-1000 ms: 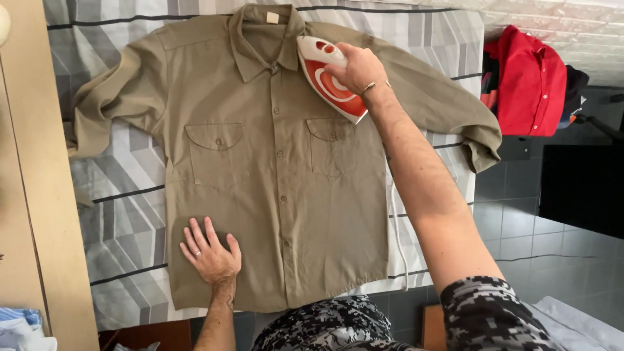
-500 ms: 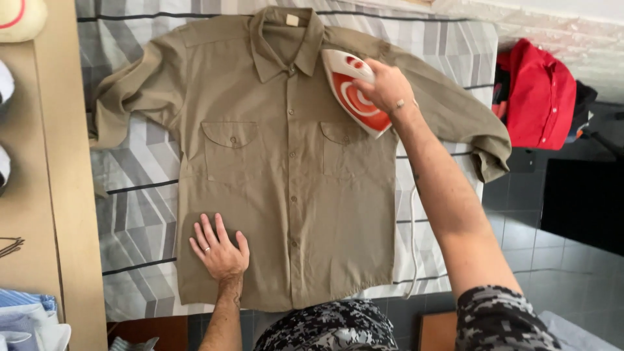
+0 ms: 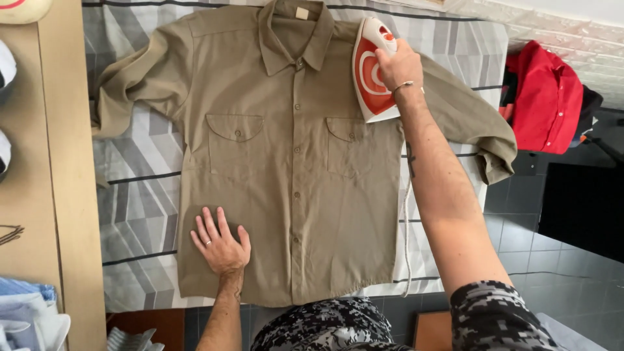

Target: Ironing a long-sleeved khaki shirt on a flat surface using a steam iron.

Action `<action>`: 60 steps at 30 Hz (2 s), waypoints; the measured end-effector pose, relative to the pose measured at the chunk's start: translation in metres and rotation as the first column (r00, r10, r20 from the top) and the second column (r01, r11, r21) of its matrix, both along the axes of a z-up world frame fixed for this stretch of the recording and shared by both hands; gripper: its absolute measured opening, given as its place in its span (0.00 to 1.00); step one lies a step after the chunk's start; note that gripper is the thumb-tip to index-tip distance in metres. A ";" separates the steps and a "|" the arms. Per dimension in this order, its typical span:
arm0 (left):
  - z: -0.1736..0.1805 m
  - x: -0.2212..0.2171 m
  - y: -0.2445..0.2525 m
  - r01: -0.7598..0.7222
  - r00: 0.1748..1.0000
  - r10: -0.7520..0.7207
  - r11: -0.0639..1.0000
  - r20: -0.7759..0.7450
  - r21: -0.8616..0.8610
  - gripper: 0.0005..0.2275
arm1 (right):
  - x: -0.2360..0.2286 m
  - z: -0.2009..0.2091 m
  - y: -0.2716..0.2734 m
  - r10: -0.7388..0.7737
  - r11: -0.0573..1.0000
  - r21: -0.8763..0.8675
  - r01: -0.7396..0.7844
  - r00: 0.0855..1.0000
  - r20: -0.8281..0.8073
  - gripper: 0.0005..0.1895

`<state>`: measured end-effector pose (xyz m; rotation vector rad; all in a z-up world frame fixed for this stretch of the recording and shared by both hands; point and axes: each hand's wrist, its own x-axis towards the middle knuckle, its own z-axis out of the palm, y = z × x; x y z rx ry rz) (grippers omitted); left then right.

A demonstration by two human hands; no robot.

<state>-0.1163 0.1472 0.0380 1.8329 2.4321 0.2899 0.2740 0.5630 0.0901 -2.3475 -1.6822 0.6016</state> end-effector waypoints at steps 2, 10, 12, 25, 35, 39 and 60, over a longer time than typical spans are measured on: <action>-0.001 -0.001 -0.002 -0.004 1.000 0.004 1.000 -0.011 0.002 0.31 | 0.001 -0.002 0.001 0.034 0.999 0.013 -0.034 0.999 0.018 0.21; -0.003 -0.004 -0.003 0.003 1.000 -0.003 0.999 -0.011 0.044 0.31 | -0.019 0.054 -0.037 0.252 0.964 -0.081 -0.252 0.968 -0.010 0.16; -0.004 -0.004 -0.007 -0.009 1.000 0.009 0.999 -0.011 0.033 0.31 | -0.028 0.060 -0.045 0.281 0.957 -0.090 -0.276 0.959 0.047 0.16; -0.024 -0.007 -0.007 -0.012 0.998 0.017 0.998 -0.059 0.069 0.32 | -0.169 0.041 -0.078 0.500 0.857 -0.102 -0.506 0.863 -0.074 0.29; -0.021 -0.010 -0.005 -0.039 0.998 0.045 0.994 -0.052 0.105 0.33 | -0.255 0.013 -0.057 0.477 0.854 -0.233 -0.465 0.879 -0.006 0.25; -0.016 -0.011 -0.008 -0.046 0.997 0.047 0.999 0.058 -0.019 0.33 | -0.278 0.022 -0.042 0.382 0.907 -0.164 -0.387 0.922 -0.064 0.24; -0.014 -0.011 -0.008 -0.034 0.998 0.035 0.999 0.052 -0.018 0.32 | -0.276 -0.012 -0.030 0.260 0.959 -0.111 -0.262 0.965 -0.032 0.22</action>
